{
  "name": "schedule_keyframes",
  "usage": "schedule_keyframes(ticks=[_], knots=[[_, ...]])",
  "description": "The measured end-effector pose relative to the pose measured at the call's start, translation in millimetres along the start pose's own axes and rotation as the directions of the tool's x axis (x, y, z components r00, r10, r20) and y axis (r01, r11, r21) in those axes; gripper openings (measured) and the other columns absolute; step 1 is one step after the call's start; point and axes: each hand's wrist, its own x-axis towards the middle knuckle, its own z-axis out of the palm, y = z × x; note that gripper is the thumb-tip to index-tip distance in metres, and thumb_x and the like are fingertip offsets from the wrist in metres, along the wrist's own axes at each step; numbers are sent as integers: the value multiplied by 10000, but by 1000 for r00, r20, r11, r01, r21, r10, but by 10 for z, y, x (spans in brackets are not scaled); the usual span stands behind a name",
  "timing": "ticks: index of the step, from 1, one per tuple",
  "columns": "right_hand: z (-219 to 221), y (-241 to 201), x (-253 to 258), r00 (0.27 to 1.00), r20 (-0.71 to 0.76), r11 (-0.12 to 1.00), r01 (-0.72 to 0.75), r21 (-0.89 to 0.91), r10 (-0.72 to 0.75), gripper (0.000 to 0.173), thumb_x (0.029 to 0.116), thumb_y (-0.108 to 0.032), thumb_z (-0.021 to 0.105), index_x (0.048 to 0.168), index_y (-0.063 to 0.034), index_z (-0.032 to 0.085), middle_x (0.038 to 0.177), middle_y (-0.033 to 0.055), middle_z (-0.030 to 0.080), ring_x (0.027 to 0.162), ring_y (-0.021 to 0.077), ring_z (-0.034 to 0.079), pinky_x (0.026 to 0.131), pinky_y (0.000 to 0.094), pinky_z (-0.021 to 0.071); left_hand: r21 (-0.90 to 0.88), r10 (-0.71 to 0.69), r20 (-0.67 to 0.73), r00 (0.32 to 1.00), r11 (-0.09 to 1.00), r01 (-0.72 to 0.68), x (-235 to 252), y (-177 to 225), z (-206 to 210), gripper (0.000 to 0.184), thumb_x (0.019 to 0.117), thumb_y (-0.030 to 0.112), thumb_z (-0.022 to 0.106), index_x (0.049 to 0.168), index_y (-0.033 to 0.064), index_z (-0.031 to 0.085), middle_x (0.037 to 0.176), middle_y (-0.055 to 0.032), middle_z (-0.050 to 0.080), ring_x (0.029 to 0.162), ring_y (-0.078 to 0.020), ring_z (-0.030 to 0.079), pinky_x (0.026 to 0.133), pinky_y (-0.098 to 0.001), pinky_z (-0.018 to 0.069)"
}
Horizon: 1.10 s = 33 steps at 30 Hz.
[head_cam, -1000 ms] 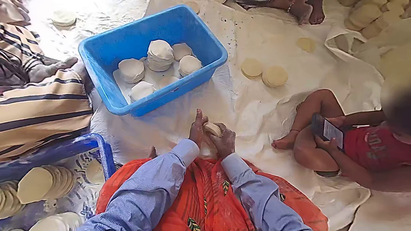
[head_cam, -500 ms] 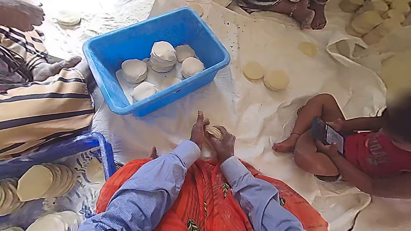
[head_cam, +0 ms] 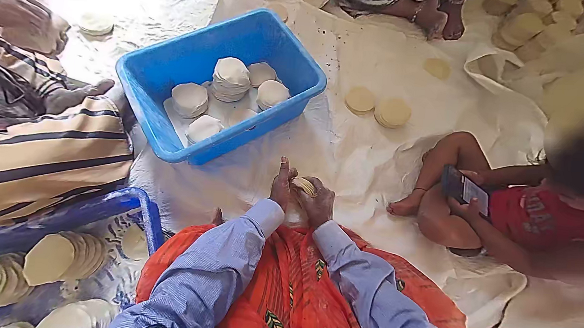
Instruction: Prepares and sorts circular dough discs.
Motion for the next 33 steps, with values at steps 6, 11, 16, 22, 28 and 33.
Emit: schedule_keyframes(ticks=[6,11,16,22,28,33], knots=[[1,-14,-25,1000,7,1000,-10,-11,11,495,839,-238,839,1268,-41,690,1126,198,736,1045,379,705,922,613,526,21,-2,15,1000,1000,1,9,-24,-9,830,1080,583,105,1413,-55,519,1464,-225,529,1383,-315,469,1159,-485,338],[-1,17,-71,988,-123,994,95,46,-89,442,806,-241,857,1183,-55,721,1017,147,761,911,302,738,808,550,571,-19,6,-2,1000,1000,-6,13,-13,-46,825,1078,589,113,1427,-47,507,1466,-215,532,1378,-297,476,1151,-466,345],[7,-4,7,1000,-20,1000,17,9,-17,380,822,-226,857,1153,-78,746,1041,150,761,978,329,724,879,588,538,3,25,0,1000,1000,-25,40,-4,-28,833,1081,580,96,1429,-58,503,1477,-228,518,1387,-312,464,1156,-478,332],[10,-31,-17,999,35,1000,13,2,-13,385,853,-179,819,1204,-52,725,1109,177,744,1027,353,712,912,596,529,-1,3,-6,1000,1000,-3,18,-3,-1,825,1089,559,104,1366,-81,544,1412,-244,561,1327,-308,506,1125,-458,363],[-10,-15,-39,1000,12,1000,12,-4,-12,516,827,-218,849,1282,-50,675,1118,192,735,1027,365,710,909,599,539,-29,-20,-18,1000,999,20,12,3,-25,822,1087,569,125,1394,-81,523,1447,-246,538,1368,-313,483,1149,-476,343],[-25,-12,-50,996,-80,998,49,24,-47,385,802,-101,834,1162,-25,724,1029,191,752,954,355,728,847,587,553,11,38,1,999,999,-38,15,-52,-96,864,1049,657,103,1500,9,455,1556,-162,465,1472,-284,381,1205,-478,280]])
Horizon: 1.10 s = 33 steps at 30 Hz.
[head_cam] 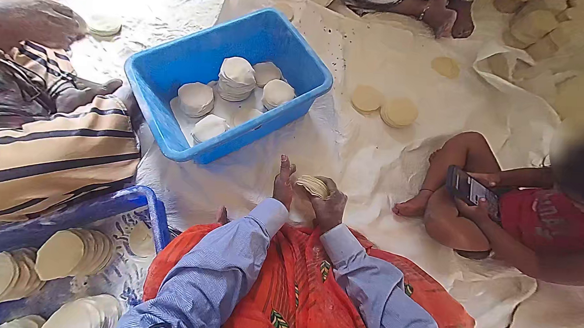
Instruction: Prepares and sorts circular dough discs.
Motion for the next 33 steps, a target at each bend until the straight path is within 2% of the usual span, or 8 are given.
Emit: schedule_keyframes(ticks=[4,7,15,19,22,26,31,33], knots=[[58,43,59,992,101,994,-64,-83,73,452,839,-226,833,1237,-48,712,1053,208,746,998,393,712,902,623,522,-58,-36,0,999,998,36,-2,63,88,802,1091,557,128,1467,-76,448,1500,-240,498,1415,-301,456,1174,-440,327],[16,35,27,1000,19,1000,-17,-19,18,396,828,-189,849,1172,-36,728,1025,198,751,959,378,723,860,615,537,-32,-5,-15,1000,999,4,2,37,34,794,1086,570,127,1506,-36,423,1561,-205,442,1484,-288,362,1212,-465,249],[17,9,1,1000,-15,1000,17,19,-16,390,807,-93,808,1181,-23,725,1037,195,751,962,360,725,851,593,545,-25,-24,-8,1000,999,24,0,40,33,801,1085,575,131,1494,-41,441,1540,-208,468,1463,-293,393,1202,-468,274],[24,20,59,994,97,997,-50,-55,55,440,843,-250,840,1215,-47,721,1105,184,744,1038,380,703,923,638,504,0,-24,21,1000,1000,24,28,14,75,845,1078,587,97,1434,-68,496,1480,-239,515,1389,-317,472,1154,-466,347],[20,38,4,1000,10,1000,3,24,-3,390,816,-165,847,1158,-24,723,1015,180,753,939,343,727,840,592,547,1,-14,-8,1000,1000,14,2,25,21,834,1071,608,113,1492,-31,445,1569,-202,432,1480,-317,361,1207,-491,269],[22,26,75,986,124,991,-105,-77,114,495,817,-254,869,1232,-43,700,1082,211,737,1033,408,697,921,637,511,-5,-11,-27,1000,1000,11,39,34,69,840,1085,570,106,1394,-92,520,1442,-255,539,1372,-315,482,1154,-456,344],[-115,-61,83,989,22,989,-146,-34,146,452,832,-215,868,1203,-28,690,1025,230,730,958,417,702,849,633,526,206,57,-163,985,978,-23,187,-97,-100,801,1069,613,158,1542,13,399,1627,-218,331,1540,-354,243,1238,-574,180],[-98,-61,113,986,47,987,-161,-31,162,445,834,-214,870,1201,-35,691,1029,225,730,967,414,699,863,630,523,245,-8,-102,995,969,32,209,-94,-77,818,1071,609,116,1531,0,410,1602,-222,380,1522,-364,291,1225,-581,213]])
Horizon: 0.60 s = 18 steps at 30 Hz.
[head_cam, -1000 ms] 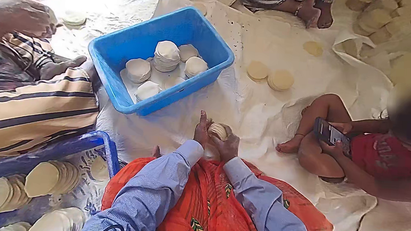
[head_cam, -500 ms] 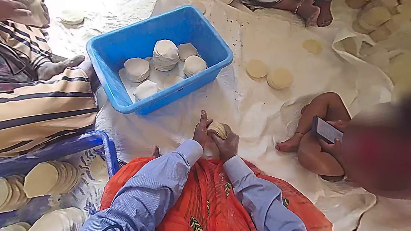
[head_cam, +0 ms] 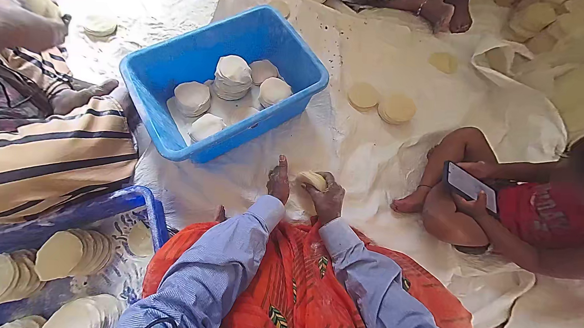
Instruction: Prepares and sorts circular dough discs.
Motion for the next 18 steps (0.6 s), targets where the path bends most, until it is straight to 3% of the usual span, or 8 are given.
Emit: schedule_keyframes(ticks=[3,5,7,8,11,14,16,18], knots=[[8,-2,-50,997,-50,994,55,91,-51,436,807,-181,884,1169,-26,695,1006,204,734,932,372,709,836,604,534,-237,-25,37,999,971,33,-118,117,13,856,1070,606,83,1469,-57,449,1497,-231,501,1400,-304,466,1153,-457,355],[7,10,-86,994,-65,992,90,83,-85,507,787,-220,883,1212,-35,678,1028,189,740,935,351,719,826,583,544,-314,11,-16,1000,949,-15,-98,114,-11,812,1085,574,113,1474,-58,443,1540,-224,450,1457,-289,386,1196,-461,275],[49,24,-53,998,54,999,26,20,-27,584,802,-251,880,1296,-32,659,1109,226,727,1041,407,696,926,625,518,-269,14,26,1000,963,-6,-75,77,-5,820,1080,585,98,1502,-41,419,1566,-212,429,1489,-294,352,1225,-466,246],[75,25,-16,995,102,1000,7,-4,-7,541,827,-244,866,1284,-30,672,1124,236,721,1078,423,676,973,634,489,-234,5,56,998,972,8,-67,66,17,867,1067,612,72,1480,-51,448,1524,-224,480,1452,-311,411,1203,-474,293],[59,11,-37,992,20,992,121,30,-122,438,823,-203,859,1192,-18,713,1035,215,743,982,388,712,888,618,524,-254,0,50,999,967,13,-62,70,4,902,1055,634,57,1462,-65,456,1479,-240,518,1388,-315,479,1150,-461,359],[36,8,-66,996,35,996,85,7,-85,559,813,-270,871,1278,-29,675,1078,217,736,1011,393,708,897,617,529,-284,18,41,999,959,-6,-50,68,-21,822,1079,590,110,1510,-44,408,1573,-215,420,1489,-287,351,1218,-450,251],[63,9,-13,994,110,998,24,-50,-18,495,845,-256,847,1253,-20,695,1100,233,728,1065,418,684,959,633,489,-226,5,97,995,974,17,-52,93,23,866,1073,593,69,1460,-75,462,1498,-243,502,1427,-303,446,1186,-450,313],[57,16,-24,995,63,997,81,-12,-80,430,840,-207,847,1203,-18,717,1069,214,743,1025,397,704,929,629,502,-238,-6,96,995,971,29,-48,107,19,903,1064,607,50,1425,-98,483,1440,-269,544,1364,-324,505,1141,-456,362]])
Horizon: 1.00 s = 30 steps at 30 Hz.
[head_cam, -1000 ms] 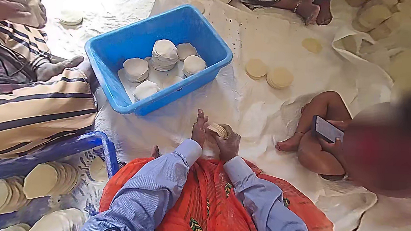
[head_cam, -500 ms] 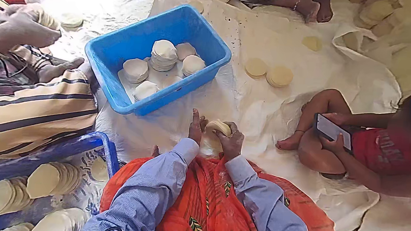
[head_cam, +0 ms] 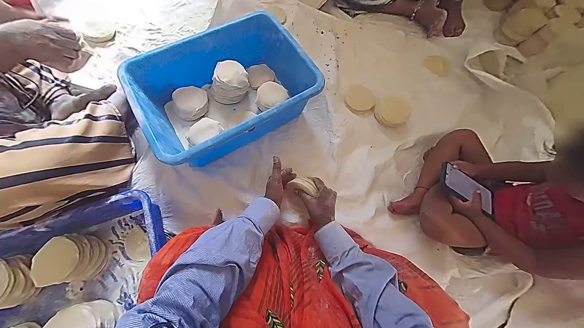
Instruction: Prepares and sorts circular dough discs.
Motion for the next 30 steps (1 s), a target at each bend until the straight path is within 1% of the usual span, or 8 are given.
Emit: schedule_keyframes(ticks=[3,7,10,13,17,20,25,30], knots=[[-4,7,-69,995,-79,997,59,58,-55,475,798,-200,873,1208,-50,688,1030,178,746,941,349,723,838,591,551,-42,25,-18,1000,999,-26,14,-32,-65,862,1073,600,90,1468,-79,445,1516,-247,476,1439,-298,425,1197,-431,302],[34,26,28,999,37,1000,4,31,-5,421,843,-176,838,1225,-50,716,1090,197,744,1040,380,701,941,618,501,5,1,16,1000,1000,-1,37,-19,-8,940,1055,625,42,1359,-112,540,1363,-278,594,1301,-323,551,1112,-453,390],[49,86,-41,985,-94,983,153,98,-143,408,805,-184,860,1163,-58,710,1001,143,756,908,296,734,802,547,573,-82,-8,-40,999,997,4,12,-27,-44,896,1061,632,96,1443,-94,456,1450,-262,532,1354,-313,513,1143,-435,375],[71,77,5,998,0,997,62,54,-62,445,830,-178,852,1231,-49,709,1097,189,742,1022,367,710,910,616,526,4,12,31,999,1000,-12,40,-54,-9,964,1038,647,6,1386,-85,528,1409,-256,567,1321,-321,529,1118,-475,387],[73,94,-50,986,-111,986,136,93,-126,361,819,-145,844,1148,-51,729,1016,155,756,928,305,731,832,553,563,-56,26,-27,999,998,-27,-30,-16,-14,897,1064,614,62,1413,-86,503,1445,-253,542,1360,-304,507,1147,-440,364],[70,60,-34,999,-16,998,37,44,-36,491,821,-230,861,1246,-55,687,1086,182,740,1003,350,714,893,590,541,-16,12,16,1000,1000,-12,-20,-20,24,929,1055,618,26,1381,-89,533,1410,-257,568,1330,-320,524,1130,-469,375],[92,67,-72,987,-116,991,121,60,-113,428,743,-35,791,1165,-32,717,1023,187,747,946,353,722,813,593,545,-66,36,-16,999,997,-37,-15,-3,4,873,1078,584,75,1406,-106,497,1440,-259,542,1362,-299,503,1149,-425,358],[119,126,-23,993,-55,992,108,67,-104,350,833,-125,806,1166,-46,734,1067,166,754,987,338,722,873,599,534,28,74,47,996,997,-75,-35,-22,43,916,1065,593,19,1358,-93,551,1407,-249,575,1340,-302,517,1138,-451,366]])
